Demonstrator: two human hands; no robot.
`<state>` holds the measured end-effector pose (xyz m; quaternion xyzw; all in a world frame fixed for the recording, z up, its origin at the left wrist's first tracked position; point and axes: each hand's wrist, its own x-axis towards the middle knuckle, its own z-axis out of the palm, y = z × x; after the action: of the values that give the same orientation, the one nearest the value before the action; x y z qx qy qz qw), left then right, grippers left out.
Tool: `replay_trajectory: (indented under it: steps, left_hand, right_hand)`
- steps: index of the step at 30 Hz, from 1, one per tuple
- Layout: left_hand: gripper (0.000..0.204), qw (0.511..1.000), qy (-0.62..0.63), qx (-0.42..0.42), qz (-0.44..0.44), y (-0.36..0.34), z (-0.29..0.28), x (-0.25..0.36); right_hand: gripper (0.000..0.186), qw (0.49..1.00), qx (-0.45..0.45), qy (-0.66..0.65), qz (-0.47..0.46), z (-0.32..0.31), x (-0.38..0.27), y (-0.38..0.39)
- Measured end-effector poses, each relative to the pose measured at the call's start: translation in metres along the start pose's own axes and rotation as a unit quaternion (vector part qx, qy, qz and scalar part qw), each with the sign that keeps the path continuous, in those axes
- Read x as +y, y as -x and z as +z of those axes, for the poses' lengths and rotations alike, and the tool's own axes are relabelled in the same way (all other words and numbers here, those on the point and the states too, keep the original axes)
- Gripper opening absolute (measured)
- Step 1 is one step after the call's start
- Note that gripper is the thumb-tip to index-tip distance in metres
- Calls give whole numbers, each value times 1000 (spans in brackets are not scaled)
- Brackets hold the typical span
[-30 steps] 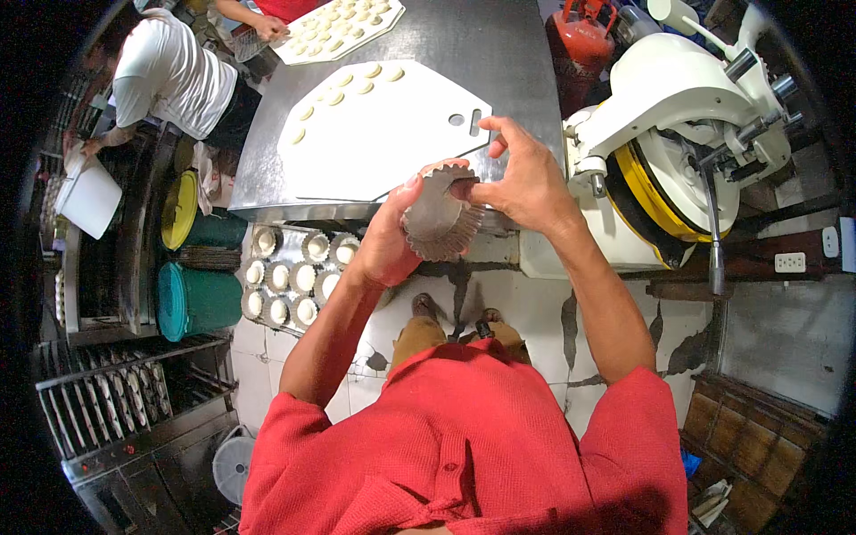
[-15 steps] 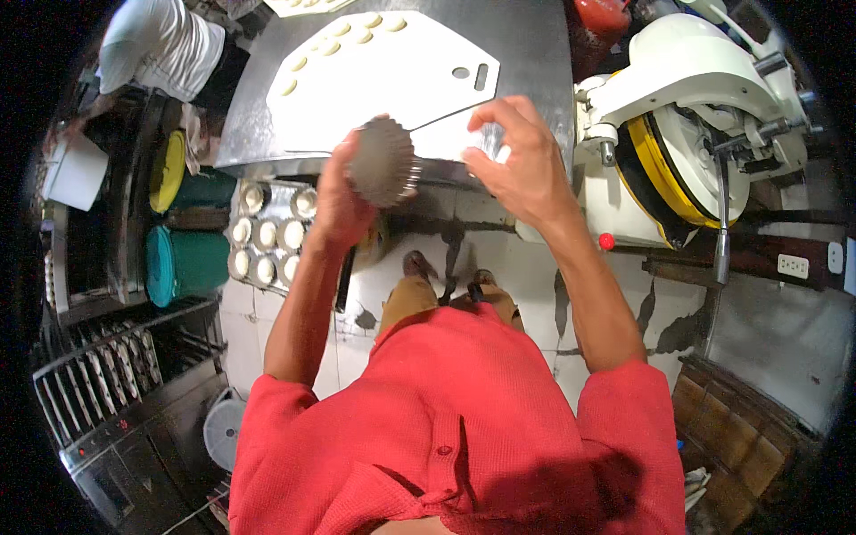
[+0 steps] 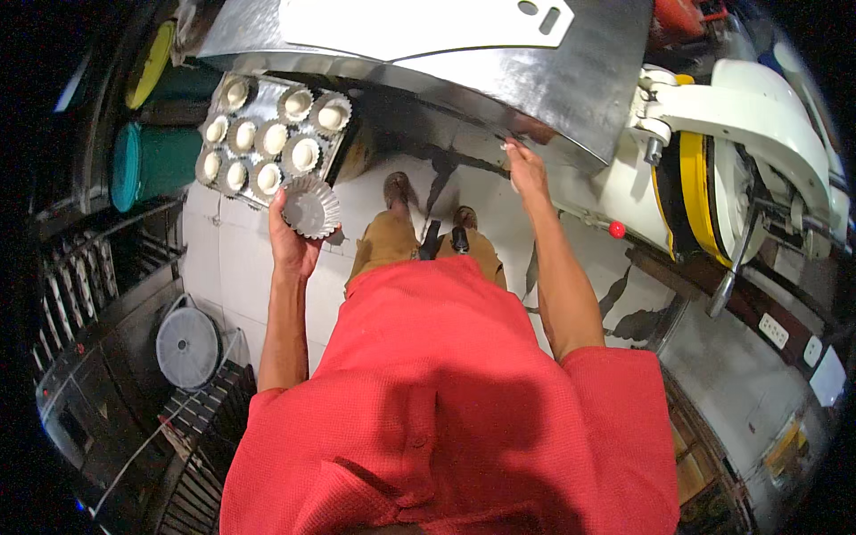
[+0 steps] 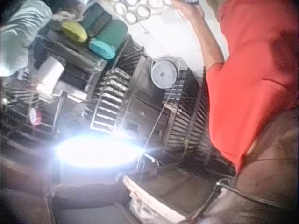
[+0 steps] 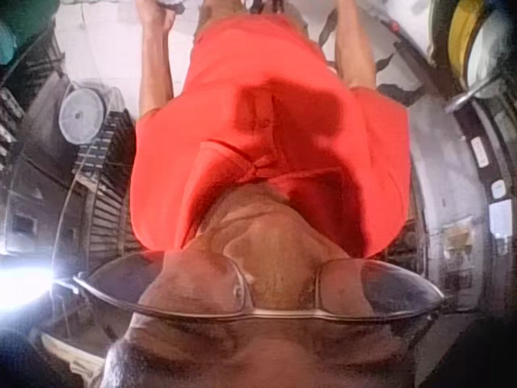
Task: The person places small dough balls into metal tins on a tray, loads a board of dough balls into a dough dividing machine, operates the machine with a lever, and places the resulting rounded dough balls into more tins on a tray.
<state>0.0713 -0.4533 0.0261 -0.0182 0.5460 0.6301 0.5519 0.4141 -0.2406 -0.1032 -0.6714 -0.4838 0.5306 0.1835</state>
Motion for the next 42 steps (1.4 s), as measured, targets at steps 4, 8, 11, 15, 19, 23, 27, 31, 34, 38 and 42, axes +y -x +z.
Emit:
replay_trajectory:
  steps: [4,8,11,15,19,23,27,31,34,38,42]
  left_hand:
    - [51,999,37,21,-9,11,-12,-10]
    - [50,997,56,37,-22,22,-15,-28]
    - [59,999,33,33,-23,28,-20,-44]
    - [59,997,35,58,-24,46,-15,-63]
    - [61,995,48,79,-26,60,-19,-76]
    - [53,994,91,58,-27,63,-9,-75]
    - [60,995,65,71,-26,54,-10,-65]
    - [60,997,43,62,-36,34,-10,-47]
    - [60,997,41,54,-43,25,-16,-36]
    - [61,997,30,57,-42,17,-18,-31]
    - [59,996,45,65,-40,23,-30,-38]
  right_hand:
    - [41,998,8,42,39,5,5,4]
    - [35,998,-2,37,46,-1,9,-5]
    - [19,997,-37,67,30,-4,20,-21]
    - [7,992,-39,-122,5,2,45,-42]
    - [16,984,-23,-166,58,7,45,-54]
    - [33,984,21,-161,72,9,37,-54]
    - [29,983,17,-152,103,3,41,-59]
    - [45,997,37,-43,48,-11,62,-72]
    - [44,998,37,15,49,-9,59,-69]
    - [34,995,89,-20,-29,3,50,-66]
    - [29,993,93,70,20,9,51,-81]
